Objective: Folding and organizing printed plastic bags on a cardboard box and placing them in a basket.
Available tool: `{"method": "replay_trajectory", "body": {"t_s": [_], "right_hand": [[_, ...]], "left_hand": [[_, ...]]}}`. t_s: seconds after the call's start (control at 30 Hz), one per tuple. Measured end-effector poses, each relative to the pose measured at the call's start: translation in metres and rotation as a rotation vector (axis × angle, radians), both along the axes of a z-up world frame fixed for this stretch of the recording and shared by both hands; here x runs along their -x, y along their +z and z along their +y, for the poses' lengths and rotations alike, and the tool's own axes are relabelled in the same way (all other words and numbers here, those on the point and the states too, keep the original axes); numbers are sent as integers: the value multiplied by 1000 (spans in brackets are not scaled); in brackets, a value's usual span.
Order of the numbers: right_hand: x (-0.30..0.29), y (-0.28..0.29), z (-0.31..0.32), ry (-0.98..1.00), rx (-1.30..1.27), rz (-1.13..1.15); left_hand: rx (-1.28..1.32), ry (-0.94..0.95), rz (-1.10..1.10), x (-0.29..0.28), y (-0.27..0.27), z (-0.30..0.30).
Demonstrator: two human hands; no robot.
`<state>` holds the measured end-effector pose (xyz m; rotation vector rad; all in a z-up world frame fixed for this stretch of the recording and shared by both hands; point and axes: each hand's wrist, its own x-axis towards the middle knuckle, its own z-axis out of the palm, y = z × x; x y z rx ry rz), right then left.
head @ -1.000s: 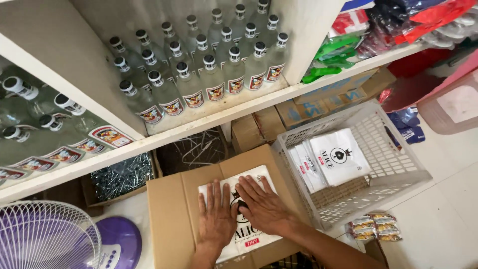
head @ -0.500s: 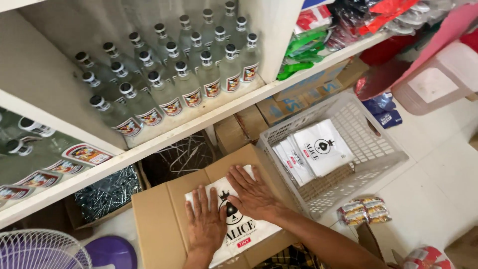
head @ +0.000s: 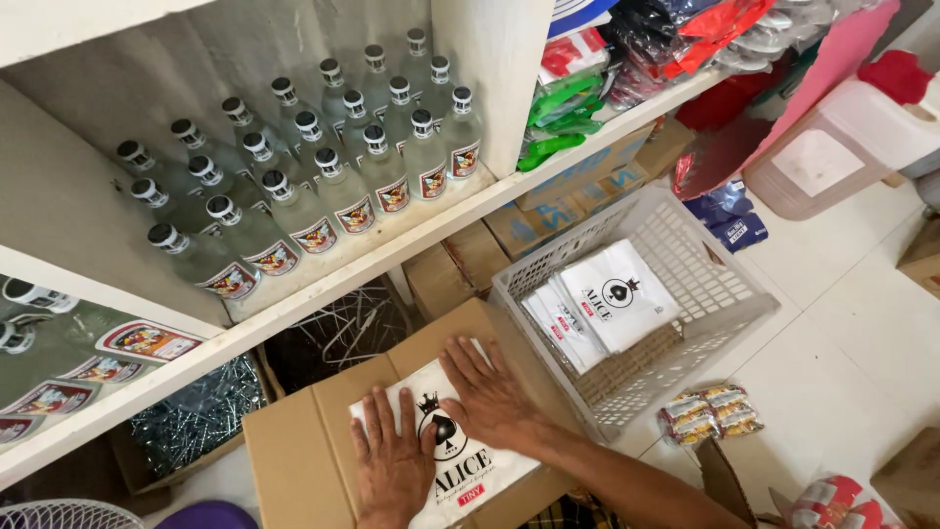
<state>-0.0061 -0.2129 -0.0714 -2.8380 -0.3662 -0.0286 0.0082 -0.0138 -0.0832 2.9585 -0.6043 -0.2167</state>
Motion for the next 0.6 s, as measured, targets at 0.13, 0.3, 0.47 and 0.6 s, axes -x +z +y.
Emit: {"method": "replay_trajectory", "body": {"t_s": [0.13,0.3,0.47,0.6], "right_hand": [[39,31,15,100,98,228],[39,19,14,197,48,167],[4,11,6,188,14,81],[-5,7,4,106,15,124]], "left_hand": [[-57,34,98,-2,2,-6],[22,1,-1,2,-1,-1],[126,11,-101,4,-16,0],[158,24,-98,5,-14,0]]}}
